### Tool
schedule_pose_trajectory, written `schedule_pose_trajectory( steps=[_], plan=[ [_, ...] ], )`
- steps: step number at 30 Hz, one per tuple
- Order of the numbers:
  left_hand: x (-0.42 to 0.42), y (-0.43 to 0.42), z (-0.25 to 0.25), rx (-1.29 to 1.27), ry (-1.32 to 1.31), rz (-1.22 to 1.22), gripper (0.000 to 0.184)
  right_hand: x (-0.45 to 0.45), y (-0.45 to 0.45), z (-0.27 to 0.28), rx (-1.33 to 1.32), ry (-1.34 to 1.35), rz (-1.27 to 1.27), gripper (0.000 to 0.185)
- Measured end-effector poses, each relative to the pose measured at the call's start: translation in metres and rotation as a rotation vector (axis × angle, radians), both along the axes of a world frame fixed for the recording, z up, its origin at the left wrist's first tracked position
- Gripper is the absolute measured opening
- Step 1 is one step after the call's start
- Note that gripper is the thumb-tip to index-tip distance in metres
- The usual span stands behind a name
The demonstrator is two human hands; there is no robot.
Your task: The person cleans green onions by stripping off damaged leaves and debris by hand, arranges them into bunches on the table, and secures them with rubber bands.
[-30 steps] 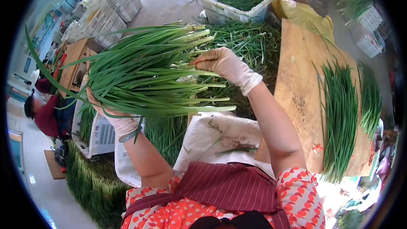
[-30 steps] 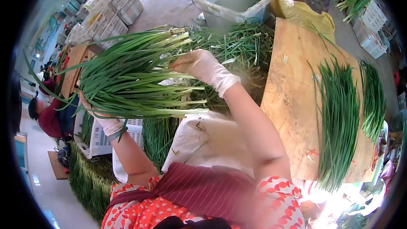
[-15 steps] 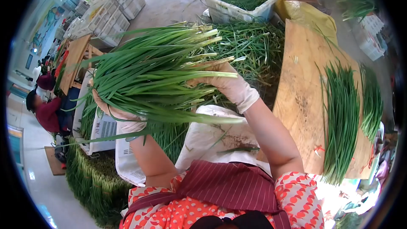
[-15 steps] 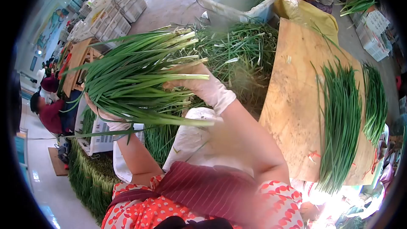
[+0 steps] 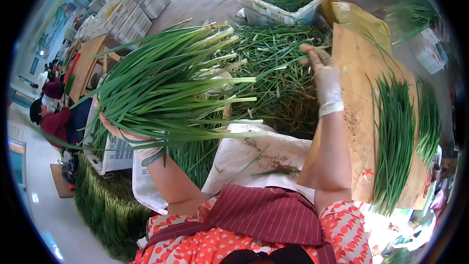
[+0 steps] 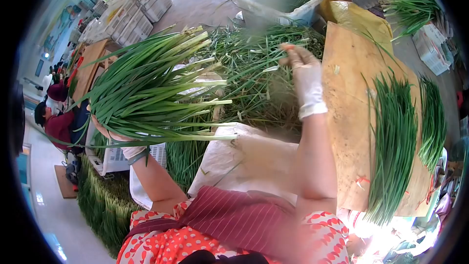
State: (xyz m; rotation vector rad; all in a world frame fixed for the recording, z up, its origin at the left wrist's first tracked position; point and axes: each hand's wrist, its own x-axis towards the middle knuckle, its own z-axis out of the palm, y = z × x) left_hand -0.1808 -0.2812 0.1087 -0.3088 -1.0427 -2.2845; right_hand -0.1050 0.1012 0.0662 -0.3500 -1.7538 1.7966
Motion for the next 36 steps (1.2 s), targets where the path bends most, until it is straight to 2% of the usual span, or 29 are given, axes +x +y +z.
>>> schedule_pose_trajectory(
  steps=[1, 2, 3, 5, 7, 9, 11, 13, 14, 15, 16, 17, 18, 19, 20, 21, 22, 24, 25, 26, 27, 28, 29, 30, 31, 32, 33, 35, 36],
  plan=[
    [-0.001, -0.004, 0.0, 0.052, 0.014, -0.104, 0.043, -0.013, 0.028, -0.033, 0.086, -0.053, -0.101, 0.019],
    [-0.002, -0.009, 0.0, 0.105, 0.021, -0.207, 0.043, -0.012, 0.025, -0.027, 0.522, -0.214, -0.251, 0.02],
    [-0.004, -0.008, 0.001, 0.104, -0.023, -0.149, 0.044, -0.008, 0.021, -0.014, 0.961, -0.375, -0.399, 0.022],
    [-0.004, -0.006, 0.004, 0.099, -0.067, -0.094, 0.045, -0.007, -0.017, 0.035, 0.92, -0.081, -0.059, 0.025],
    [0.001, 0.001, 0.006, 0.111, -0.056, -0.251, 0.046, -0.016, -0.056, 0.053, 0.944, 0.017, 0.232, 0.027],
    [0.001, 0.005, 0.007, 0.117, -0.05, -0.319, 0.047, -0.021, -0.09, 0.072, 1.037, -0.1, 0.511, 0.027],
    [0.0, 0.008, 0.009, 0.119, -0.044, -0.332, 0.047, -0.033, -0.103, 0.057, 0.885, -0.172, 0.657, 0.026],
    [-0.001, 0.007, 0.007, 0.086, -0.063, -0.238, 0.049, -0.032, -0.109, 0.047, 0.898, -0.172, 0.63, 0.023],
    [-0.003, 0.003, 0.004, 0.075, -0.071, -0.206, 0.049, -0.032, -0.11, 0.037, 0.707, -0.172, 0.667, 0.025],
    [-0.007, -0.001, 0.005, 0.162, 0.009, -0.328, 0.048, -0.031, -0.11, 0.032, 0.517, -0.172, 0.695, 0.027],
    [-0.007, -0.001, 0.003, 0.206, 0.046, -0.391, 0.047, -0.029, -0.114, 0.029, 0.424, -0.195, 0.707, 0.018],
    [-0.007, 0.0, 0.001, 0.25, 0.081, -0.454, 0.046, -0.026, -0.114, 0.027, 0.42, -0.202, 0.705, 0.018],
    [-0.004, 0.005, -0.005, 0.119, 0.045, -0.235, 0.043, -0.024, -0.114, 0.026, 0.301, -0.153, 0.666, 0.019],
    [-0.002, 0.006, -0.003, 0.115, 0.053, -0.347, 0.041, -0.022, -0.114, 0.029, 0.186, -0.101, 0.625, 0.019],
    [0.001, 0.007, -0.001, 0.109, 0.054, -0.458, 0.039, -0.014, -0.112, 0.036, 0.175, -0.219, 0.54, 0.02],
    [0.003, 0.008, 0.001, 0.099, 0.05, -0.565, 0.038, -0.019, -0.105, 0.02, 0.185, -0.161, 0.457, 0.018],
    [0.002, 0.012, -0.004, 0.017, 0.031, -0.242, 0.038, -0.022, -0.096, 0.009, 0.192, -0.102, 0.376, 0.017],
    [-0.001, 0.006, -0.006, -0.067, 0.009, 0.08, 0.039, -0.017, -0.061, 0.001, 0.265, -0.288, 0.089, 0.014],
    [-0.005, -0.008, -0.003, 0.152, 0.11, -0.205, 0.039, -0.016, -0.042, -0.01, 0.324, -0.382, -0.071, 0.017],
    [-0.006, -0.012, -0.003, 0.26, 0.168, -0.345, 0.038, -0.017, -0.024, -0.019, 0.46, -0.656, -0.161, 0.021],
    [-0.006, -0.015, 0.0, 0.37, 0.213, -0.484, 0.038, -0.017, -0.017, -0.013, 0.642, -0.776, -0.055, 0.029],
    [-0.009, -0.013, 0.0, 0.246, 0.181, -0.261, 0.037, -0.016, -0.02, -0.011, 0.858, -0.521, -0.095, 0.03],
    [-0.007, -0.011, 0.0, 0.181, 0.164, -0.154, 0.037, -0.015, -0.024, -0.01, 1.059, -0.261, -0.135, 0.031],
    [-0.006, -0.007, 0.0, 0.118, 0.139, -0.046, 0.036, -0.023, -0.03, -0.008, 0.929, -0.17, 0.077, 0.035],
    [0.002, 0.0, 0.004, 0.096, 0.135, -0.256, 0.036, -0.029, -0.042, 0.004, 0.79, -0.08, 0.282, 0.039],
    [0.006, 0.004, 0.007, 0.074, 0.135, -0.467, 0.037, -0.029, -0.058, 0.018, 0.721, -0.132, 0.41, 0.039],
    [0.003, 0.004, 0.006, 0.071, 0.137, -0.472, 0.037, -0.032, -0.072, 0.029, 0.651, -0.179, 0.537, 0.039],
    [-0.003, 0.001, 0.003, 0.127, 0.11, -0.453, 0.038, -0.046, -0.09, 0.018, 0.725, 0.013, 0.615, 0.038],
    [-0.002, 0.0, 0.003, 0.114, 0.08, -0.413, 0.039, -0.054, -0.098, 0.012, 0.474, -0.033, 0.752, 0.037]
  ],
)
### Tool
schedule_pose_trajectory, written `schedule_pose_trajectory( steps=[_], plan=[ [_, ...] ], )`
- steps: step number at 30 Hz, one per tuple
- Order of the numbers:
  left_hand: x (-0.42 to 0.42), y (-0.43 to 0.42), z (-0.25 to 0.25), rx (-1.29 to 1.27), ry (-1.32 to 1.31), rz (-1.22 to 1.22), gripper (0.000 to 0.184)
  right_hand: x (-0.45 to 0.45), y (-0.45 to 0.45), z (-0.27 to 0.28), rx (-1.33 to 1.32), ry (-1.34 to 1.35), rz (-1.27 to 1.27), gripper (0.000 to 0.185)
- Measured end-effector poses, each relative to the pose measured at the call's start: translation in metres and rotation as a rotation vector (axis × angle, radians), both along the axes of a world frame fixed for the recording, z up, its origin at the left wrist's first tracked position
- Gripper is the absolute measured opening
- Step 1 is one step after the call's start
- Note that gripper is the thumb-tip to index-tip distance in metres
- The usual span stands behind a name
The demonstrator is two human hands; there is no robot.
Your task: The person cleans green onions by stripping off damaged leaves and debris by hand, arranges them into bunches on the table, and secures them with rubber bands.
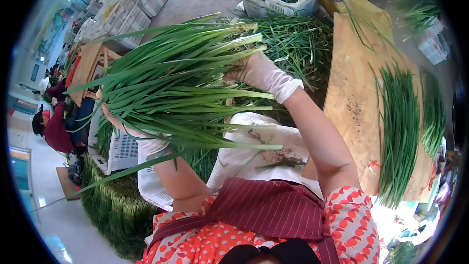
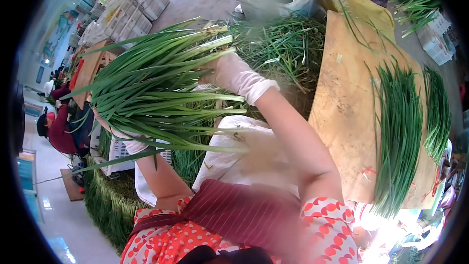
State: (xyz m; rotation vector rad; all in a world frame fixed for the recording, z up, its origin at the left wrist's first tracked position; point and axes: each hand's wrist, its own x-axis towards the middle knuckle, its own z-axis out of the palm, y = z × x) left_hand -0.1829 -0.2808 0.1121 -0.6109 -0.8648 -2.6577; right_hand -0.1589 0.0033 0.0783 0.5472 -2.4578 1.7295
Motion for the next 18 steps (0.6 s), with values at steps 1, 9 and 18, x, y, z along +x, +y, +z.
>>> schedule_pose_trajectory(
  steps=[1, 9, 18],
  plan=[
    [0.0, 0.0, 0.0, -0.018, -0.029, 0.039, 0.04, -0.001, -0.004, -0.006, -0.003, 0.0, 0.004, 0.037],
    [-0.002, 0.004, 0.0, -0.001, -0.115, 0.131, 0.042, 0.018, -0.016, -0.021, -0.405, -0.234, -0.072, 0.024],
    [0.007, 0.018, 0.008, 0.023, -0.153, -0.112, 0.04, 0.032, 0.031, -0.021, -0.302, -0.126, -0.437, 0.018]
  ],
)
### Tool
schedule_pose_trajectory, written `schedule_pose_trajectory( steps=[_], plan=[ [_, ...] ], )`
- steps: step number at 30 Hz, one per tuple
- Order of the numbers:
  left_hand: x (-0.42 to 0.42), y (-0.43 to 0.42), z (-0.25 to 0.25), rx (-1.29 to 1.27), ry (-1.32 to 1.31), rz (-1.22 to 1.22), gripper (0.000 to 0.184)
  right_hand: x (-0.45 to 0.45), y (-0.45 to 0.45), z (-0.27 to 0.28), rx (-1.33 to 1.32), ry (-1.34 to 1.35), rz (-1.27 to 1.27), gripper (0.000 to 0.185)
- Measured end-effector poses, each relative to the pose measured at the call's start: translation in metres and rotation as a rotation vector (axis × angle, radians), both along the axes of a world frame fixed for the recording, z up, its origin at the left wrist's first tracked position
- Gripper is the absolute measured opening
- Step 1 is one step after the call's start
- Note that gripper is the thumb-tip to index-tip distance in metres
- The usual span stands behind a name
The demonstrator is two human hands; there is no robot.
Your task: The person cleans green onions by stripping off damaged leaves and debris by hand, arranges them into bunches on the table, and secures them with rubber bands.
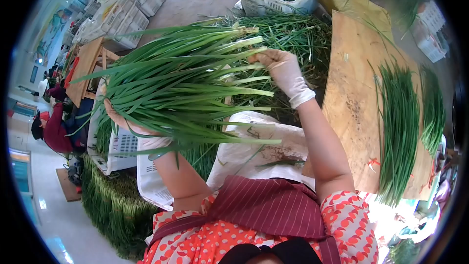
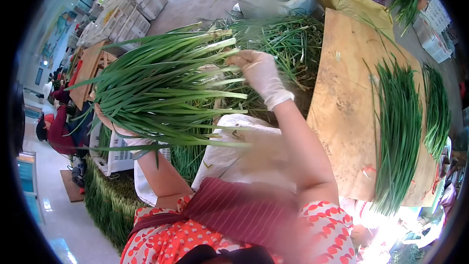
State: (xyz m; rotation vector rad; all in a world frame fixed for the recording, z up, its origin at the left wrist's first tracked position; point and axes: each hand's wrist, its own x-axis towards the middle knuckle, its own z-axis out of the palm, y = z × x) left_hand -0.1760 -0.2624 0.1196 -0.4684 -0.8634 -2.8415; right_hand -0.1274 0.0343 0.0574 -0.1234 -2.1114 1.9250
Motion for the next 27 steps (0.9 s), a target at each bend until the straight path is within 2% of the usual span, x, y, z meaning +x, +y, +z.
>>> schedule_pose_trajectory(
  steps=[1, 3, 4, 5, 7, 8, 9, 11, 13, 15, 16, 18, 20, 21, 23, 24, 25, 27],
  plan=[
    [-0.004, -0.003, -0.006, 0.001, -0.002, 0.001, 0.04, 0.004, 0.006, 0.002, 0.008, -0.028, -0.048, 0.018],
    [-0.016, -0.008, -0.02, 0.167, 0.091, -0.005, 0.039, -0.002, 0.026, -0.018, 0.063, -0.097, -0.2, 0.02],
    [0.0, 0.021, -0.002, -0.059, -0.052, 0.387, 0.038, 0.0, 0.036, -0.025, 0.007, -0.1, -0.286, 0.018],
    [-0.002, 0.016, -0.004, -0.057, -0.052, 0.384, 0.038, 0.002, 0.049, -0.035, -0.049, -0.101, -0.371, 0.017],
    [-0.004, -0.003, -0.009, 0.007, 0.003, 0.005, 0.039, -0.004, 0.103, -0.085, 0.444, -0.401, -0.416, 0.024],
    [0.003, 0.002, -0.005, -0.025, -0.021, 0.029, 0.041, 0.006, 0.108, -0.078, 0.695, -0.549, -0.322, 0.039],
    [0.001, 0.005, -0.006, -0.025, -0.019, 0.026, 0.041, 0.01, 0.1, -0.069, 0.693, -0.548, -0.324, 0.039],
    [-0.005, 0.011, -0.011, -0.103, -0.06, 0.373, 0.045, 0.008, 0.07, -0.047, 0.791, -0.094, -0.189, 0.051],
    [-0.001, 0.013, -0.009, -0.142, -0.044, 0.283, 0.045, 0.003, 0.042, -0.007, -0.071, -0.06, 0.237, 0.049],
    [-0.006, 0.004, -0.016, -0.032, 0.107, -0.069, 0.046, -0.017, 0.026, -0.016, -0.67, 0.015, 0.517, 0.039],
    [-0.005, 0.007, -0.012, -0.083, 0.054, 0.022, 0.046, -0.021, 0.011, -0.007, -0.759, 0.012, 0.393, 0.029],
    [-0.002, 0.008, -0.007, -0.134, -0.029, 0.146, 0.046, -0.027, 0.006, -0.002, -0.739, 0.112, 0.334, 0.03],
    [0.007, 0.003, -0.004, -0.067, 0.018, -0.093, 0.043, -0.028, 0.006, 0.003, -0.769, 0.151, 0.32, 0.029],
    [0.005, 0.0, -0.005, -0.066, 0.017, -0.089, 0.043, -0.021, 0.008, 0.016, -0.681, 0.203, 0.278, 0.03],
    [-0.012, -0.015, -0.014, -0.16, -0.103, 0.159, 0.044, -0.011, 0.007, 0.038, -0.592, 0.255, 0.233, 0.031],
    [-0.022, -0.021, -0.01, -0.172, -0.263, 0.219, 0.045, -0.008, 0.001, 0.047, -0.48, 0.343, 0.174, 0.028],
    [-0.022, -0.023, -0.013, -0.172, -0.261, 0.219, 0.045, -0.007, -0.003, 0.052, -0.367, 0.43, 0.115, 0.025],
    [-0.018, -0.016, -0.014, -0.211, -0.238, 0.152, 0.038, -0.008, -0.007, 0.056, -0.409, 0.487, 0.195, 0.027]
  ],
)
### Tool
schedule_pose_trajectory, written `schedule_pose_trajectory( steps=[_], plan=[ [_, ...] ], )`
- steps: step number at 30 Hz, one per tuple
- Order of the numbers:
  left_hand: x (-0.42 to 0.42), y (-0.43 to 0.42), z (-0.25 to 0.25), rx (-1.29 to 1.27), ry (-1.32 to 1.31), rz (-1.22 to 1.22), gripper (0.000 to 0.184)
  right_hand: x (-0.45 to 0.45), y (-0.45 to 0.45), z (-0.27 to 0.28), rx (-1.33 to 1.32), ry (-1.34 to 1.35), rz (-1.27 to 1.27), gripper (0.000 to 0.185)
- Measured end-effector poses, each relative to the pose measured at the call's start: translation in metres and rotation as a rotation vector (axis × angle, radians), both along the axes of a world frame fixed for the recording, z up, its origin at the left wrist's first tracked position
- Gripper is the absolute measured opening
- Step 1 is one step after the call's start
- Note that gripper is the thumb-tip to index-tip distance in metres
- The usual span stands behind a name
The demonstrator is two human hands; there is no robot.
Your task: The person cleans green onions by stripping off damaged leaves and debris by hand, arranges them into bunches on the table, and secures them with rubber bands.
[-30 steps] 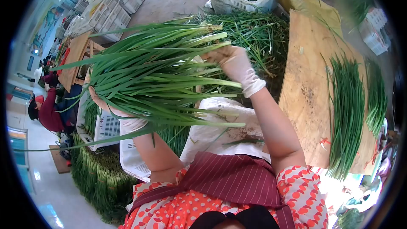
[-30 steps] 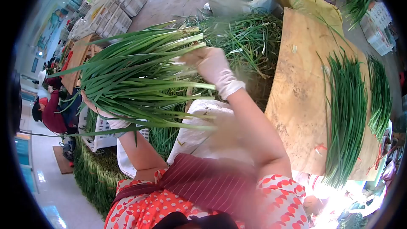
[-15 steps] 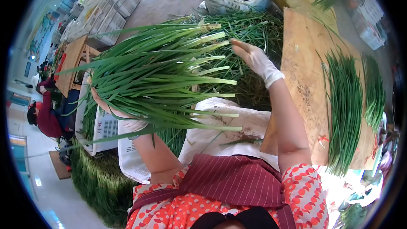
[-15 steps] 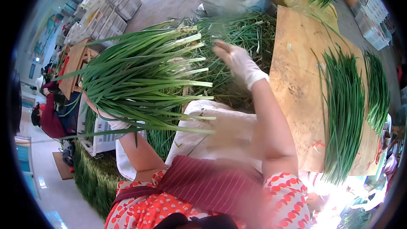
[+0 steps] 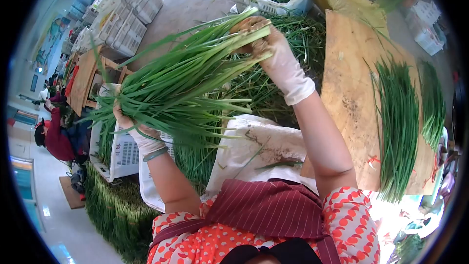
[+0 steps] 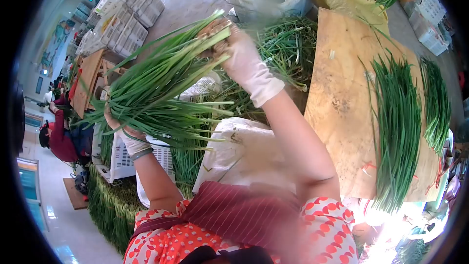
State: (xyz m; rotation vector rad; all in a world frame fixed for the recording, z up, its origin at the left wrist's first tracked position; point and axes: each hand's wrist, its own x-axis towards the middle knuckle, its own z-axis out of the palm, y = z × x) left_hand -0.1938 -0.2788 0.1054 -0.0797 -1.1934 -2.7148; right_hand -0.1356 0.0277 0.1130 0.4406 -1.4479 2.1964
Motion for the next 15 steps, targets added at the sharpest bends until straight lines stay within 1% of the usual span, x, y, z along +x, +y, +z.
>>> schedule_pose_trajectory(
  steps=[2, 4, 6, 7, 8, 9, 10, 11, 12, 14, 15],
  plan=[
    [-0.019, -0.02, -0.014, 0.071, 0.037, -0.11, 0.038, 0.012, -0.007, 0.014, 0.161, -0.28, 0.071, 0.026],
    [-0.01, 0.0, -0.002, 0.222, 0.249, -0.096, 0.043, 0.006, -0.014, 0.0, 0.119, -0.251, 0.053, 0.026],
    [-0.017, -0.012, -0.008, 0.25, 0.243, -0.128, 0.043, 0.005, -0.018, -0.004, 0.174, -0.256, -0.011, 0.024],
    [-0.017, -0.013, -0.007, 0.252, 0.228, -0.097, 0.043, 0.008, -0.019, -0.003, 0.2, -0.327, 0.003, 0.022],
    [-0.018, -0.013, -0.006, 0.254, 0.214, -0.067, 0.043, 0.01, -0.021, 0.0, 0.2, -0.324, 0.003, 0.022],
    [-0.018, -0.011, -0.007, 0.254, 0.215, -0.066, 0.043, 0.013, -0.023, 0.002, 0.128, -0.317, 0.074, 0.021],
    [-0.016, -0.007, -0.008, 0.211, 0.221, 0.036, 0.042, 0.014, -0.024, 0.003, 0.056, -0.31, 0.146, 0.02],
    [-0.016, -0.007, -0.008, 0.191, 0.225, 0.089, 0.041, 0.013, -0.025, 0.0, 0.128, -0.315, 0.116, 0.02],
    [-0.015, -0.006, -0.008, 0.169, 0.227, 0.142, 0.041, 0.016, -0.025, 0.0, 0.13, -0.314, 0.119, 0.02],
    [-0.017, -0.007, -0.003, 0.248, 0.174, 0.066, 0.04, 0.024, -0.021, 0.004, -0.086, -0.416, 0.257, 0.02],
    [-0.02, -0.011, -0.005, 0.248, 0.177, 0.067, 0.04, 0.029, -0.015, 0.006, 0.145, -0.446, 0.152, 0.022]
  ],
)
